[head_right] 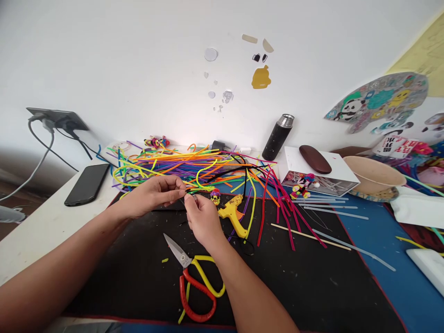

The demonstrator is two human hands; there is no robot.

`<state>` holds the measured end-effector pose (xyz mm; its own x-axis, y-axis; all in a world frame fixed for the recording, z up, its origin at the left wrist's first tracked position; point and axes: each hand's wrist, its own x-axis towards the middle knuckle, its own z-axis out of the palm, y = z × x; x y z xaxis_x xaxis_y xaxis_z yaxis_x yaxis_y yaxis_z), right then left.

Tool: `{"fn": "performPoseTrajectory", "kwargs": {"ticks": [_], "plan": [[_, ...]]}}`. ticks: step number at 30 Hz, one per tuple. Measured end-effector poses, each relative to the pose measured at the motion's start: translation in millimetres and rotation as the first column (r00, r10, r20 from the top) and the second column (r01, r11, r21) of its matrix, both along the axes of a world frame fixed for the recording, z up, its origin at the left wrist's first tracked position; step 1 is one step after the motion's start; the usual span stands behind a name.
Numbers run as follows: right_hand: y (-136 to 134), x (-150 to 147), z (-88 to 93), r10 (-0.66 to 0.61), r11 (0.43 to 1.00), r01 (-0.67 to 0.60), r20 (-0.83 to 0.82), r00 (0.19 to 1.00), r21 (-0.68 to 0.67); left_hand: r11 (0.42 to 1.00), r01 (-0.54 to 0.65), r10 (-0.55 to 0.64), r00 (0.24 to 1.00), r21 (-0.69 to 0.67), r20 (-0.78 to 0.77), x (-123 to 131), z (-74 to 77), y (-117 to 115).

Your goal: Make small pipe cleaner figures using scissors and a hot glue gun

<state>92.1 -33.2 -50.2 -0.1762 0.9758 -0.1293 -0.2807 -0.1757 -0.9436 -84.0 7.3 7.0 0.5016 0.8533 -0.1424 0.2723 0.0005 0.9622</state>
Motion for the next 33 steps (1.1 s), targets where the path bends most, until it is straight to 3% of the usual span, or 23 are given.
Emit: {"fn": "performPoseTrajectory", "kwargs": {"ticks": [8, 14, 33], "plan": [[3.0, 6.5, 12.4, -0.029, 1.0, 0.027, -0.187, 0.982, -0.015, 0.995, -0.081, 0.081, 0.997, 0.055, -0.001, -1.2, 0.3, 0.7], [3.8, 6.1, 12.3, -0.119, 0.993, 0.117, -0.182, 0.976, -0.017, 0.994, -0.086, 0.085, 0.996, 0.068, 0.006, 1.8, 3.4, -1.5], [2.6, 5.3, 15.0, -0.133, 0.991, 0.133, -0.183, 0.974, -0.014, 0.997, 0.003, -0.004, 1.0, 0.072, 0.017, 3.6, -6.0, -1.6]]}}
